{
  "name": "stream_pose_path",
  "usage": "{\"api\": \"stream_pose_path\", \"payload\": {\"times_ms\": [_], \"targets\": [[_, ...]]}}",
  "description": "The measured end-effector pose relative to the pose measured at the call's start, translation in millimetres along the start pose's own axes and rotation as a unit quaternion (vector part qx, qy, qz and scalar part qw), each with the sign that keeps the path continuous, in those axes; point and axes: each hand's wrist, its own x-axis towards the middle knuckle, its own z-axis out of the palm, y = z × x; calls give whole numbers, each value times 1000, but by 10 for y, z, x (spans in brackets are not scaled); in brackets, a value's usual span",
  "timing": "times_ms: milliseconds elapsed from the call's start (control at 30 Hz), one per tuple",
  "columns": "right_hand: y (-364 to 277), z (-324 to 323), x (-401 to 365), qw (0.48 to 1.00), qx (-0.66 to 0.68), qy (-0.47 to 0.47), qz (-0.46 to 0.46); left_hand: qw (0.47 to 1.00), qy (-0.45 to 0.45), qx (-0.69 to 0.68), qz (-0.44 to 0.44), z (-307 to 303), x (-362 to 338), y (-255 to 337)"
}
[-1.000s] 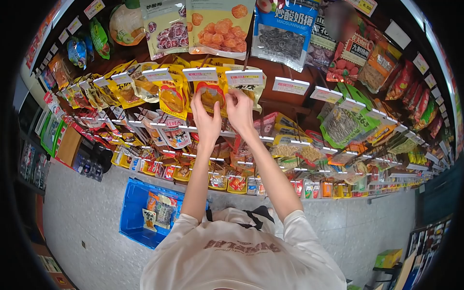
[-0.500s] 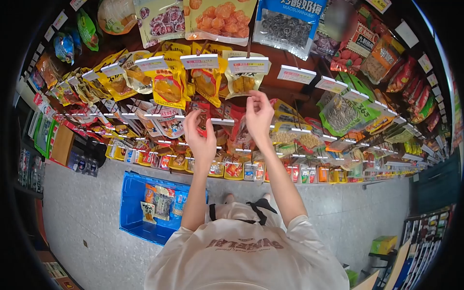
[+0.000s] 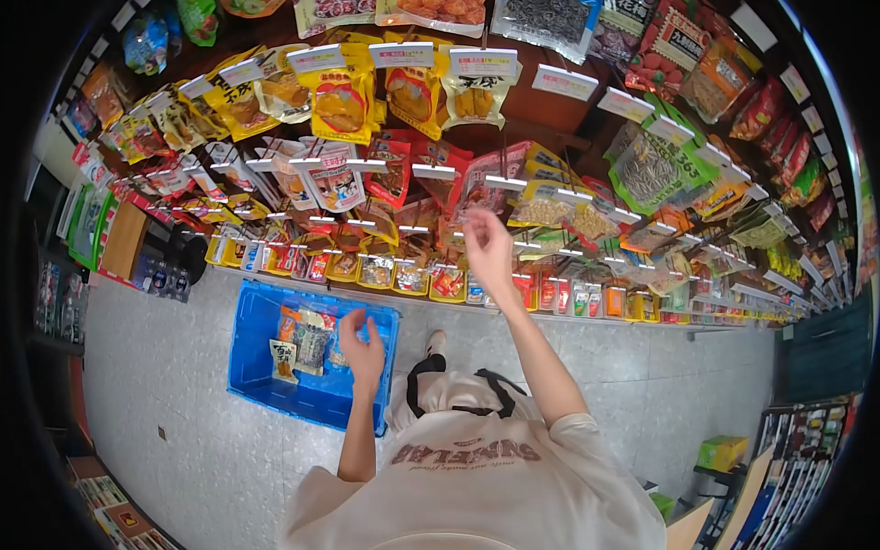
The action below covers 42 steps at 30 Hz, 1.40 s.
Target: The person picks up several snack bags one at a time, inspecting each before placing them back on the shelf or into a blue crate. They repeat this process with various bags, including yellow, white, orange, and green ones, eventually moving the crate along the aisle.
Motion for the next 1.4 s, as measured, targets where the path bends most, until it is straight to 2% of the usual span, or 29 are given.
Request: {"api": "stream_pose_path", "payload": {"times_ms": [67, 167, 233, 300, 367, 433, 500, 600, 667, 900, 967, 1067, 1200, 1267, 1400], "targets": [[18, -61, -383, 998, -22, -44, 28, 999, 35, 28, -18, -225, -325, -238], [137, -133, -1033, 996, -21, -78, 46, 995, 50, 45, -72, -602, -752, -291], [207, -193, -1536, 995, -11, -88, 49, 992, 74, 80, -70, -813, -1055, -256], [370, -216, -2044, 984, 12, -117, 134, 985, 70, 98, -126, -1024, -1387, -289], [536, -193, -2549, 977, 31, -133, 166, 982, 70, 125, -121, -1235, -1689, -289], [494, -237, -3055, 966, 45, -154, 205, 980, 33, 149, -130, -1469, -1950, -236], [406, -253, -3412, 936, 50, -231, 259, 973, 29, 174, -150, -1680, -2090, -193], [681, -198, -3879, 910, 53, -317, 263, 972, 47, 176, -146, -1955, -2192, -105], [602, -154, -3981, 899, 31, -355, 253, 970, 66, 173, -158, -2085, -2234, -79], [288, 304, -3991, 897, 17, -365, 250, 958, 59, 202, -195, -2426, -2344, -110], [171, 468, -3952, 879, 52, -384, 279, 950, 66, 205, -226, -2545, -2373, -175], [278, 859, -4004, 872, 45, -412, 260, 934, 48, 202, -291, -2773, -2382, -274], [251, 1419, -4020, 851, 35, -440, 284, 939, 56, 180, -287, -3074, -2296, -709], [290, 1762, -4025, 843, 34, -453, 289, 951, 33, 184, -248, -3213, -2070, -1016], [372, 2532, -4080, 827, 7, -460, 324, 945, -34, 174, -274, -3301, -1162, -1712]]}}
